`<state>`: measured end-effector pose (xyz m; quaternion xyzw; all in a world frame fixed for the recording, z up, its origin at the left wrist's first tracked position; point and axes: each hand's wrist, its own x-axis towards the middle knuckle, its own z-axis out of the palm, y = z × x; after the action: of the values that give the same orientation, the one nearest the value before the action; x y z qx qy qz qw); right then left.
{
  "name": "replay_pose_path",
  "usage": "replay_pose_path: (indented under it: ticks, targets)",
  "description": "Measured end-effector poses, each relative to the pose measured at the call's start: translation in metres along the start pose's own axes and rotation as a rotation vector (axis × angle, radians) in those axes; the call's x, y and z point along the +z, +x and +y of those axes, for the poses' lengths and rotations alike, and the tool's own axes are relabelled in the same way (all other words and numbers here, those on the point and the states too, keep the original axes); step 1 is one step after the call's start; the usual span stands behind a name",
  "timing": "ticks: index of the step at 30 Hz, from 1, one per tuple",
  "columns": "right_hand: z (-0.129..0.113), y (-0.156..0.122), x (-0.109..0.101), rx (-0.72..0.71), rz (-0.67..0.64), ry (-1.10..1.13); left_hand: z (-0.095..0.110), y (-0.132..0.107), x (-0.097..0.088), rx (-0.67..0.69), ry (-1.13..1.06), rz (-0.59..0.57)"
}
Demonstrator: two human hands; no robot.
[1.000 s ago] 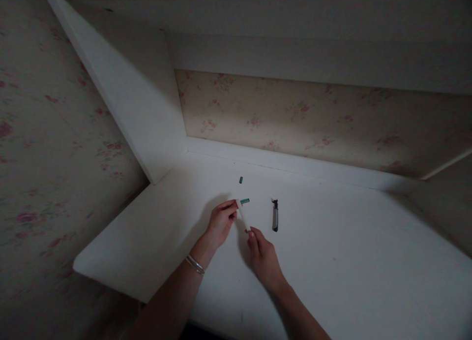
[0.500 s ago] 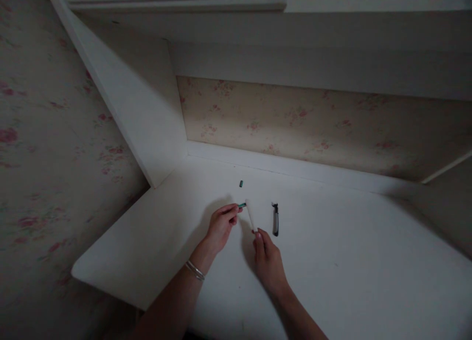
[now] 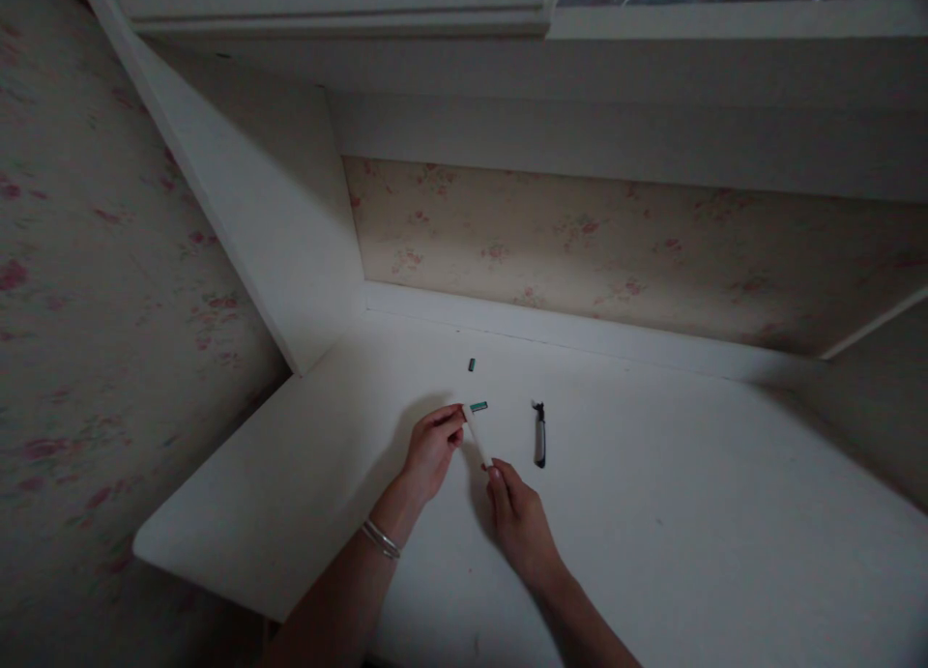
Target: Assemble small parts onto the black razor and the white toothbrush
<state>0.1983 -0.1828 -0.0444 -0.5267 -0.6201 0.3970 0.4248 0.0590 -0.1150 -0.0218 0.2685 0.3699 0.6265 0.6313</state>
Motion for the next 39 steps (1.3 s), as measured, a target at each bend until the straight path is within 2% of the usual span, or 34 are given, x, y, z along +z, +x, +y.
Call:
replay_pose_path:
  ticks: [4,9,14,18,24,28,33,37,39]
  targets:
    - [0.0001,0.0002,-0.0012,0.051,0.064,-0.009,-0.0007,0.0004,-0.0007,-0.021,-0.025,0.023]
    - [0.0012,0.0002,0.0003,-0.02,-0.009,-0.017,-0.0021,0.0019,-0.0027,0.002,0.003,-0.01]
    - [0.0049,0.0013,-0.0008,0.011,0.094,-0.035,-0.0034,0.002,-0.0038,-0.021,-0.005,0.007]
    - [0.0054,0.0004,-0.0002,-0.015,-0.026,-0.031,-0.0027,0.0016,-0.003,-0.005,0.014,-0.013]
    - [0.0032,0.0004,-0.001,-0.001,0.066,-0.045,-0.0022,0.0022,-0.0022,-0.032,-0.014,0.028]
    - [0.0024,0.0006,-0.0008,-0.04,-0.025,-0.044,-0.0018,0.0016,-0.0014,-0.02,-0.006,0.012]
    - [0.0059,0.0012,-0.0004,0.014,0.093,-0.032,-0.0017,0.0013,-0.0013,-0.039,-0.019,0.036]
    - [0.0054,0.001,-0.0003,-0.037,0.003,-0.047,-0.0025,0.0021,-0.0014,-0.045,-0.019,0.031]
    - [0.0042,0.0012,-0.0005,-0.039,-0.001,-0.059,-0.0025,0.0022,-0.0016,-0.042,-0.021,0.034]
